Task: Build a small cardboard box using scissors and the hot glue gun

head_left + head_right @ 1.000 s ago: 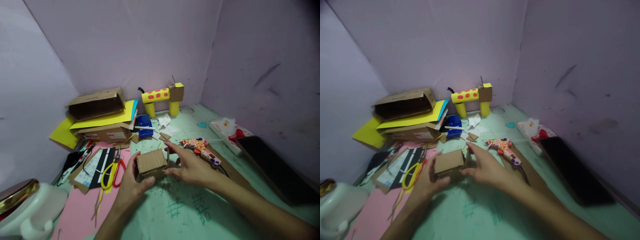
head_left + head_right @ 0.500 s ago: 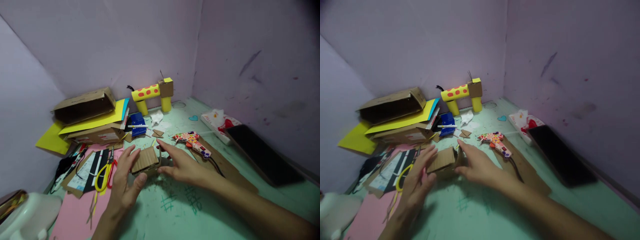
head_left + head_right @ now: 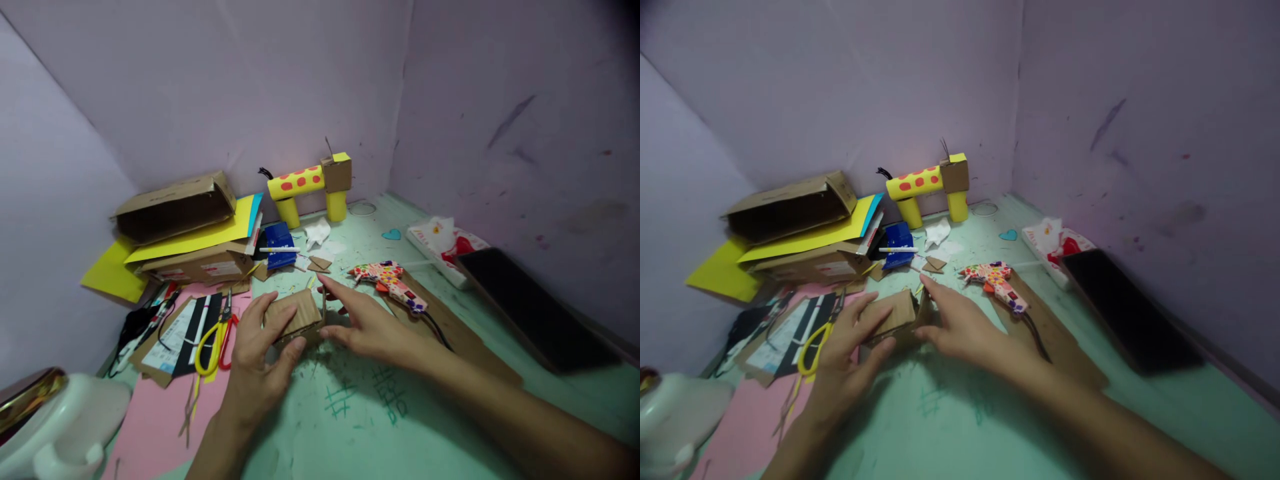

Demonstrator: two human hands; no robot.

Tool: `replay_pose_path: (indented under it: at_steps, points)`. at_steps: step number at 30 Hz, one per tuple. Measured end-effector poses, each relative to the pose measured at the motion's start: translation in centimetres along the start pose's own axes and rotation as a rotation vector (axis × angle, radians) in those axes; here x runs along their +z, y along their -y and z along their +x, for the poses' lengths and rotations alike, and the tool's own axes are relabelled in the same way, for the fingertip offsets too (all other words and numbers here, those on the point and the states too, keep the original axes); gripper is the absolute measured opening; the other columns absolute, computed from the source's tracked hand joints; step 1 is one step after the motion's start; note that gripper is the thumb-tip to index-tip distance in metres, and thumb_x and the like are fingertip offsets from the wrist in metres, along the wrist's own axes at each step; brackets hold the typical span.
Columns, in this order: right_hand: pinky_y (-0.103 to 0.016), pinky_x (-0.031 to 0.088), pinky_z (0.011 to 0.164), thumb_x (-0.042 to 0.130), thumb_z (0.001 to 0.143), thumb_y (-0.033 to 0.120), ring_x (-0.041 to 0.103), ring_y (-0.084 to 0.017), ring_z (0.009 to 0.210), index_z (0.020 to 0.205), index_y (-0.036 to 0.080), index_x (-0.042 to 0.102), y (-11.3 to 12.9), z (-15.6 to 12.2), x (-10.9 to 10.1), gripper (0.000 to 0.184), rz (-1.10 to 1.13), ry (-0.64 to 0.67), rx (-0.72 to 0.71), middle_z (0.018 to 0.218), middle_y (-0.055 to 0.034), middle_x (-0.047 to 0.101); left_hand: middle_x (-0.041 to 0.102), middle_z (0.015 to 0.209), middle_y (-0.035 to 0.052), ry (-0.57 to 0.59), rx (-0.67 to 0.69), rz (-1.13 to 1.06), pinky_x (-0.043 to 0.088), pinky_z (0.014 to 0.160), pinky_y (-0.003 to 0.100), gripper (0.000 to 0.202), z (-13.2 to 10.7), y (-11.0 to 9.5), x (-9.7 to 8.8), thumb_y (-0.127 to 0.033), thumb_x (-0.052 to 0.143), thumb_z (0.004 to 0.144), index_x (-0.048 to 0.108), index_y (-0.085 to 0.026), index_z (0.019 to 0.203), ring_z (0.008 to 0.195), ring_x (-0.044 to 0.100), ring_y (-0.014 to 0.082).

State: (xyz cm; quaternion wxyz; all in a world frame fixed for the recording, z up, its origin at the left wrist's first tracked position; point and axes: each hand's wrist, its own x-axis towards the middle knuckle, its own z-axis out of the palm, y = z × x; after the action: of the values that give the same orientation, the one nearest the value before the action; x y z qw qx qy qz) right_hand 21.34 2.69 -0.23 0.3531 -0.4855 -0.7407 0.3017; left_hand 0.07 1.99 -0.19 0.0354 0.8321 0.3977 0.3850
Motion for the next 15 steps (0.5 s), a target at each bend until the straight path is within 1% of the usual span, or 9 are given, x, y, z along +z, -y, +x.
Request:
replay_pose_path:
  at_steps: [4, 10, 13, 15]
  points:
    - [-0.053, 0.034, 0.11, 0.07, 0.075, 0.022, 0.04, -0.032, 0.136, 0.148, 0.016, 0.03, -0.2, 0.11, 0.18, 0.083, -0.013, 0.006, 0.013, 0.149, -0.0194, 0.04, 0.049, 0.133, 0.0133, -0.015, 0.018, 0.016, 0.041, 0.101, 0.053, 0.033, 0.01, 0.13, 0.09, -0.024, 0.058, 0.088, 0.057, -0.024, 0.12, 0.124, 0.047, 0.0282]
    - [-0.053, 0.035, 0.109, 0.069, 0.077, 0.025, 0.043, -0.033, 0.134, 0.148, 0.015, 0.03, -0.38, 0.17, 0.41, 0.081, -0.019, -0.012, 0.028, 0.147, -0.0193, 0.044, 0.046, 0.136, 0.015, -0.005, 0.05, 0.08, 0.039, 0.103, 0.055, 0.038, 0.03, -0.13, 0.13, -0.027, 0.057, 0.088, 0.052, -0.021, 0.125, 0.127, 0.043, 0.03]
    - [-0.052, 0.034, 0.11, 0.069, 0.077, 0.025, 0.041, -0.033, 0.136, 0.148, 0.014, 0.03, -0.41, 0.22, 0.49, 0.081, -0.012, -0.012, 0.041, 0.148, -0.0194, 0.043, 0.047, 0.135, 0.0154, 0.016, 0.065, 0.109, 0.039, 0.103, 0.053, 0.039, 0.09, -0.29, 0.05, -0.026, 0.056, 0.088, 0.05, -0.019, 0.126, 0.127, 0.043, 0.0301]
    - [-0.052, 0.036, 0.109, 0.068, 0.077, 0.024, 0.041, -0.033, 0.136, 0.148, 0.014, 0.029, -0.43, 0.23, 0.58, 0.081, -0.011, -0.008, 0.05, 0.148, -0.0192, 0.042, 0.05, 0.132, 0.0152, 0.015, 0.078, 0.138, 0.039, 0.102, 0.052, 0.037, 0.18, -0.36, 0.03, -0.024, 0.054, 0.089, 0.05, -0.018, 0.125, 0.125, 0.045, 0.0294]
